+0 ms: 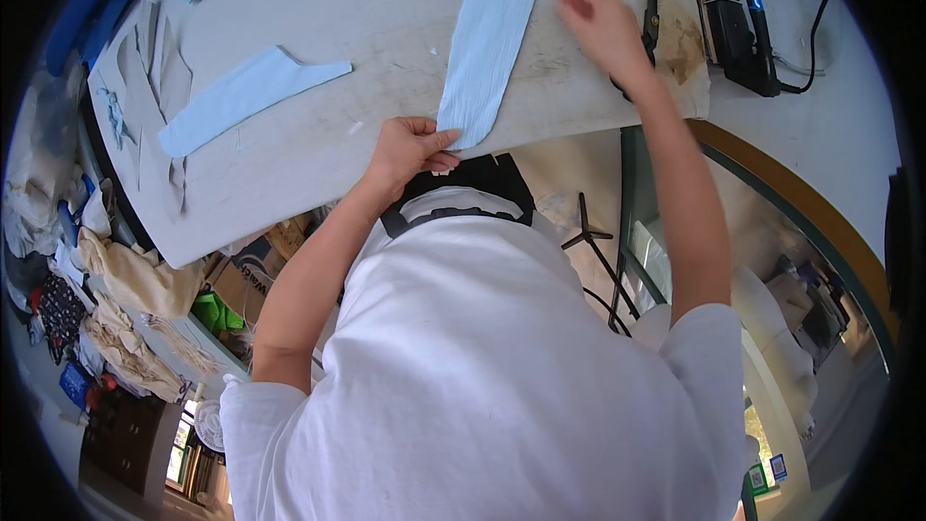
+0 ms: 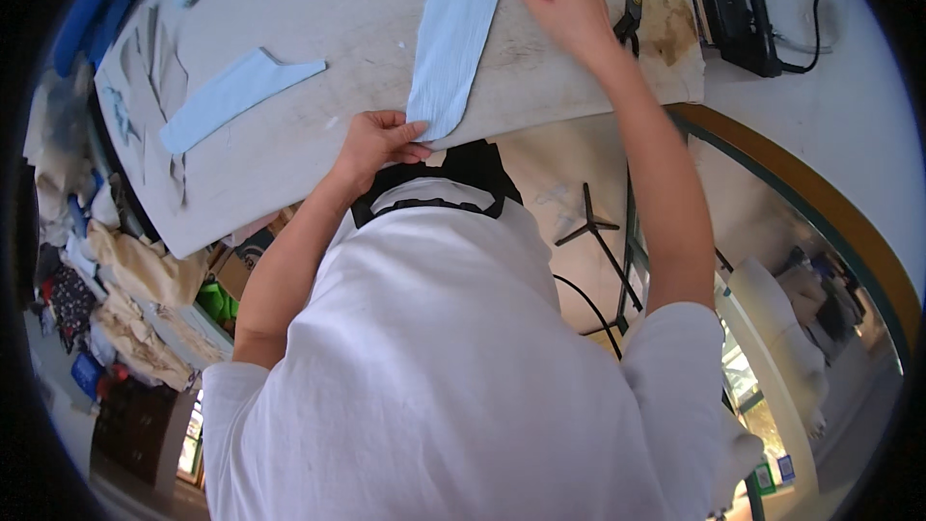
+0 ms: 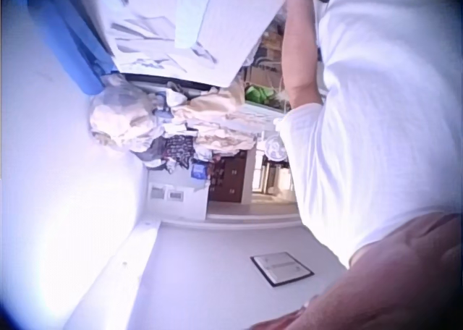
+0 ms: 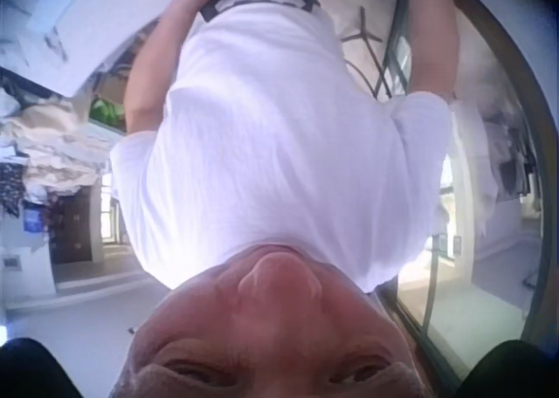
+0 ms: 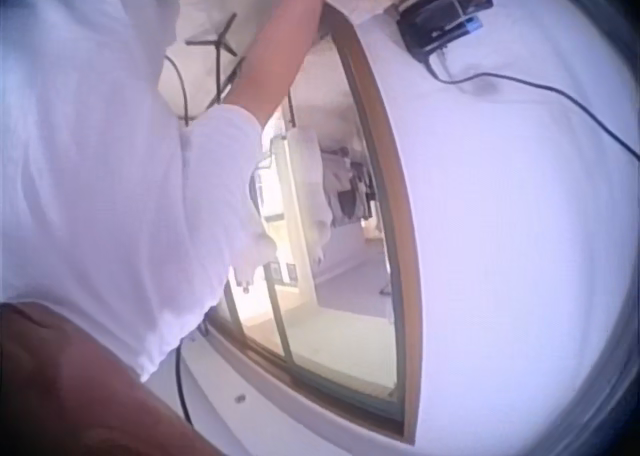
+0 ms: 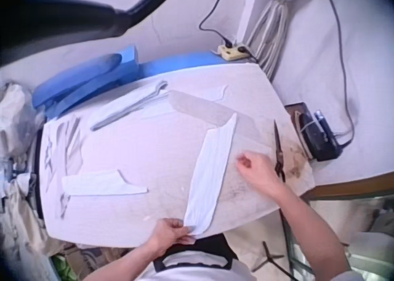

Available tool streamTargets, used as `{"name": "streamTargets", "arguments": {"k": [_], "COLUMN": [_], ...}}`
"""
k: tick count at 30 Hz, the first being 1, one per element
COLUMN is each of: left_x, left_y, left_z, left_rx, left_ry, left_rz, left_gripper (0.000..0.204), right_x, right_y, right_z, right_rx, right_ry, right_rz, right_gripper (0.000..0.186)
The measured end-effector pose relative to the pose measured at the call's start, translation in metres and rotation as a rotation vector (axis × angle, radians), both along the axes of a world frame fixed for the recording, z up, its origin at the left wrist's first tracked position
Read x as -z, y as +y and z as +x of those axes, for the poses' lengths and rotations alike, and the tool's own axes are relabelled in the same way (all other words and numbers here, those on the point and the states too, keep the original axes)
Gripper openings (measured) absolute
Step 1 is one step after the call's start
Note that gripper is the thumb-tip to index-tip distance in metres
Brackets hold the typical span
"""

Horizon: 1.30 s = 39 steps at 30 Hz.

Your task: The person uses shears to cut light blue fabric pieces on a white table, following a paper pattern. They repeatedly align the pattern, cut the fabric, and remove the pattern to reveal the cut shape. The person also handles a beige cloth and stacks the cut fabric pieces.

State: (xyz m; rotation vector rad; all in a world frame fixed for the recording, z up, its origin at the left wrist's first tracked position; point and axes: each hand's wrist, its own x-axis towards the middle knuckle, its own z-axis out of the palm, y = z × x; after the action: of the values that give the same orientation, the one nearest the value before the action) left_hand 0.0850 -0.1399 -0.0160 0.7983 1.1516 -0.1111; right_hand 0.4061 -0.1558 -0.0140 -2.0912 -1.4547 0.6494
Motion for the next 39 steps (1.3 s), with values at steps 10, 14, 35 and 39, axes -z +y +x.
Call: {"name": "streamTargets", "arguments": {"k": [10, 14, 35, 39], "left_x": [0.002, 0.003, 0.007, 0.017], "left_y": [0.004, 0.003, -0.029, -0.031], "left_z": [-0.002, -0.004, -0.068, -0.058], "left_rx": [0.036, 0.036, -0.843, -0.892], "left_ry": [0.0, -0.024, 0.077, 0.143], "left_rz": [0.008, 0.014, 0.169, 0.208], "left_gripper": [0.02, 0.018, 0.022, 0.022], "right_x": [0.037, 0.035, 0.011, 0.019], "right_y": [-0.102, -0.1, 0.064, 0.077], "right_z": [-0.046, -0.067, -0.035, -0.031], "right_rx": [0.349, 0.334, -0.215, -0.216], "right_ry": [0.297, 0.388, -0.37, -0.364], "right_rz": [-0.061, -0.12, 0.218, 0.0], "right_gripper": [0.017, 0.017, 0.037, 0.039]}}
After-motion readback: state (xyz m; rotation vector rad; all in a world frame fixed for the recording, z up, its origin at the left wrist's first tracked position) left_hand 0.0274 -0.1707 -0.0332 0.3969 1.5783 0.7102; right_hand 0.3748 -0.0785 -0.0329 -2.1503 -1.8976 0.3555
